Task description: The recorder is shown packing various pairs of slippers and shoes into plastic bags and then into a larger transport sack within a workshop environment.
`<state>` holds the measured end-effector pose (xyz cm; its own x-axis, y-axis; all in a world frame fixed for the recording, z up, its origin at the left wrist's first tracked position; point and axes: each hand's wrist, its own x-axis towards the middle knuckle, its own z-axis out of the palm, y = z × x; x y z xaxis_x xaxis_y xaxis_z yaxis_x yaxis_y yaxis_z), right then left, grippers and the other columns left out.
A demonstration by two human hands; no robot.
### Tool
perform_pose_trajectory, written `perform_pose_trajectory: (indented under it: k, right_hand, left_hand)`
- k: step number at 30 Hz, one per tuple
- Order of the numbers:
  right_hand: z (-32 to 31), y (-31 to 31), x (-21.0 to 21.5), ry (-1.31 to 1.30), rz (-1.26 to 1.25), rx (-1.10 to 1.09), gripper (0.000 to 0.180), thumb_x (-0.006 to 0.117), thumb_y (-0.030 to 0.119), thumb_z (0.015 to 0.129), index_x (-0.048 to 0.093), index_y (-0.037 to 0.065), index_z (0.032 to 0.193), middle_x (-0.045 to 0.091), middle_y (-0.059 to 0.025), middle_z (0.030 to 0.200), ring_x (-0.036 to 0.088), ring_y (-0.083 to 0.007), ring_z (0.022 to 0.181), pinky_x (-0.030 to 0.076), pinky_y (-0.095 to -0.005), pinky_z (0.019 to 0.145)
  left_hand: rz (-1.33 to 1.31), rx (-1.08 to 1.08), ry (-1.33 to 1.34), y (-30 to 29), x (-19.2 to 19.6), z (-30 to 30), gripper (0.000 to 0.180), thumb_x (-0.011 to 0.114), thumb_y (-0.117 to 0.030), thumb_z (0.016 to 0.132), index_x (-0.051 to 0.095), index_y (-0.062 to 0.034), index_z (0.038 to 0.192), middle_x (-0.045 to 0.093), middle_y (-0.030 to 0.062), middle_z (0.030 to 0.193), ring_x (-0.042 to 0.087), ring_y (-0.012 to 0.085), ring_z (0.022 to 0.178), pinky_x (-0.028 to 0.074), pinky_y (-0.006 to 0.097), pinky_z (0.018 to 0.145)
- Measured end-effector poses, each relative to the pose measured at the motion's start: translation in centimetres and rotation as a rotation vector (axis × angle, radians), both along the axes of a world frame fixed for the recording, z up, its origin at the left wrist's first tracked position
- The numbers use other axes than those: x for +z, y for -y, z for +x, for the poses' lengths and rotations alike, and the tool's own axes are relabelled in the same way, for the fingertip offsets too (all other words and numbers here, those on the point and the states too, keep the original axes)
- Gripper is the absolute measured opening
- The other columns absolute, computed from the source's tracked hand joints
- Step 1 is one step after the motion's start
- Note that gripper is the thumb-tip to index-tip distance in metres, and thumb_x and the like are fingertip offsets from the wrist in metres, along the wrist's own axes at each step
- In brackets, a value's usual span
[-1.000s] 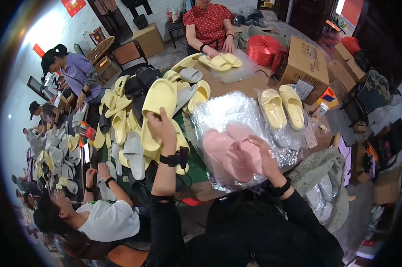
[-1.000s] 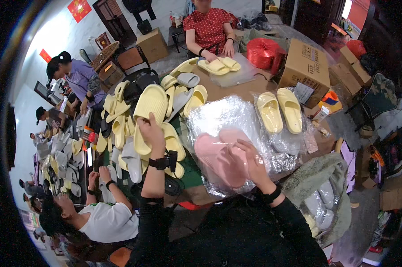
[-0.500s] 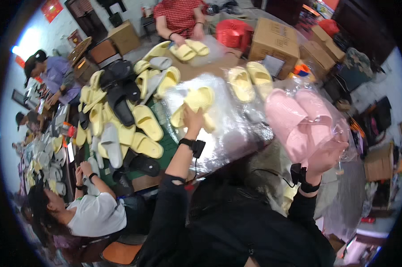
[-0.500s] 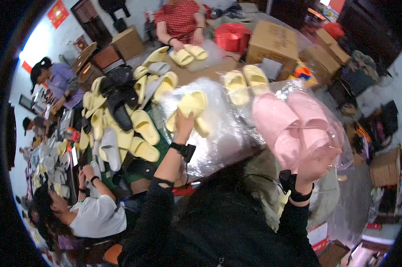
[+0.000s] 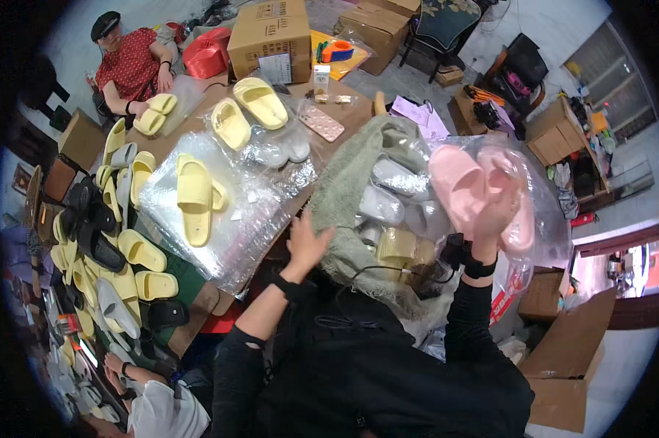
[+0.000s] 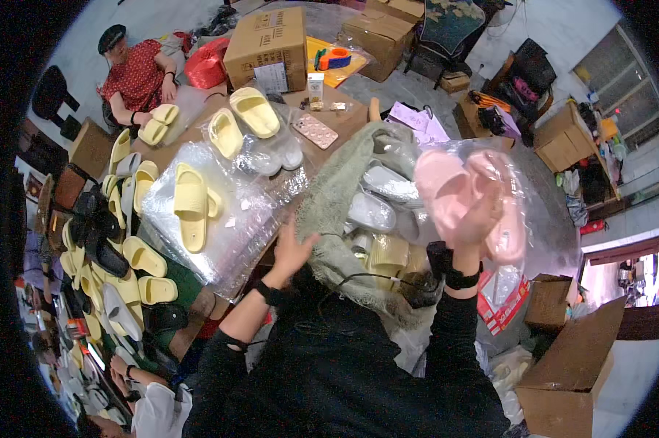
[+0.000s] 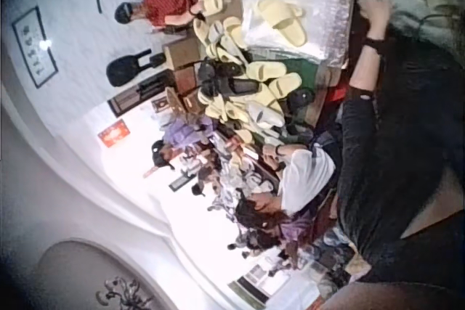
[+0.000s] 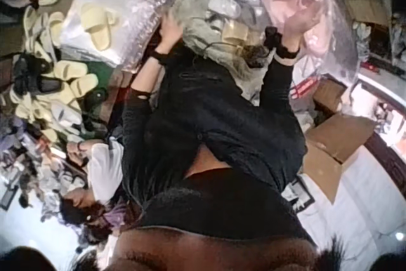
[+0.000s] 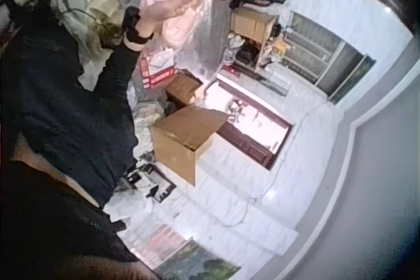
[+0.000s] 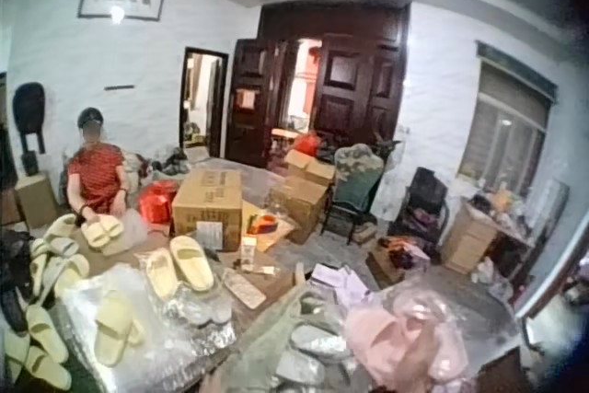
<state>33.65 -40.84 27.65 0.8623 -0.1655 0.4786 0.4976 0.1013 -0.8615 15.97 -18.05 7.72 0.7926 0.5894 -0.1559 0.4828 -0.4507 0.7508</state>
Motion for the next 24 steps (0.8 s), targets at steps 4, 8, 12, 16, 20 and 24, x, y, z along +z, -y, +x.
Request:
perform_pose_trajectory:
  k: [4, 8, 12, 16, 20, 24]
  right_hand:
    - [-0.4, 1.1, -4.3, -0.070, -0.193, 0.250, 0.032, 0.035, 0.023, 0.093, 0.056, -0.001, 0.101, 0.056, -0.0087, 0.100, 0.052, -0.0173, 0.091, 0.040, -0.0300, 0.085]
    - [-0.3, 0.1, -9.7, -0.008, -0.489, 0.419, 0.031, 0.039, 0.024, 0.091, 0.057, 0.000, 0.100, 0.058, -0.0099, 0.091, 0.052, -0.0170, 0.086, 0.040, -0.0287, 0.081]
    - [-1.4, 2.4, -16.4, -0.509, -0.788, 0.441, 0.037, 0.040, 0.028, 0.088, 0.062, -0.002, 0.086, 0.063, -0.0121, 0.083, 0.057, -0.0237, 0.082, 0.041, -0.0326, 0.076]
    - [-4.1, 3.8, -16.1, -0.535, -1.611, 0.311, 0.062, 0.030, 0.050, 0.086, 0.062, -0.004, 0.082, 0.058, -0.0258, 0.082, 0.055, -0.0410, 0.082, 0.044, -0.0423, 0.072]
    - [-5.5, 5.6, -14.2, -0.439, -1.837, 0.285, 0.067, 0.039, 0.060, 0.078, 0.063, -0.003, 0.079, 0.059, -0.0240, 0.077, 0.058, -0.0378, 0.075, 0.046, -0.0429, 0.069]
    - [-9.3, 2.8, -7.8, -0.427, -1.557, 0.304, 0.052, 0.063, 0.045, 0.070, 0.061, -0.003, 0.089, 0.060, -0.0211, 0.081, 0.057, -0.0361, 0.078, 0.045, -0.0418, 0.069]
  left_hand:
    - [0.011, -0.047, -0.212, 5.4, -1.6, 0.9, 0.091, 0.064, -0.040, 0.068, 0.010, -0.0132, 0.136, 0.018, 0.0261, 0.134, 0.029, 0.0461, 0.117, 0.029, 0.058, 0.088]
    - [-0.175, 0.090, -0.241, 5.6, -2.7, 0.6, 0.085, 0.066, -0.035, 0.068, 0.018, -0.0109, 0.133, 0.033, 0.0263, 0.126, 0.044, 0.0444, 0.105, 0.039, 0.048, 0.084]
    - [-0.297, 0.256, -0.192, 4.2, -4.9, -0.1, 0.049, 0.064, -0.016, 0.073, 0.040, 0.0031, 0.111, 0.052, 0.0230, 0.101, 0.054, 0.0309, 0.088, 0.043, 0.038, 0.072]
    - [-0.329, 0.298, 0.345, 5.2, -3.6, -0.7, 0.022, 0.058, -0.011, 0.078, 0.049, 0.0018, 0.093, 0.051, 0.0075, 0.070, 0.045, 0.0118, 0.068, 0.038, 0.026, 0.061]
    - [-0.484, 0.262, 0.448, 7.5, -1.9, -0.5, 0.020, 0.056, -0.010, 0.080, 0.048, 0.0005, 0.096, 0.051, 0.0038, 0.079, 0.044, 0.0093, 0.071, 0.038, 0.023, 0.062]
    - [-0.825, 0.223, 0.508, 8.9, 3.0, -0.8, 0.020, 0.055, -0.008, 0.081, 0.046, -0.0004, 0.098, 0.049, 0.0023, 0.083, 0.042, 0.0090, 0.075, 0.037, 0.023, 0.065]
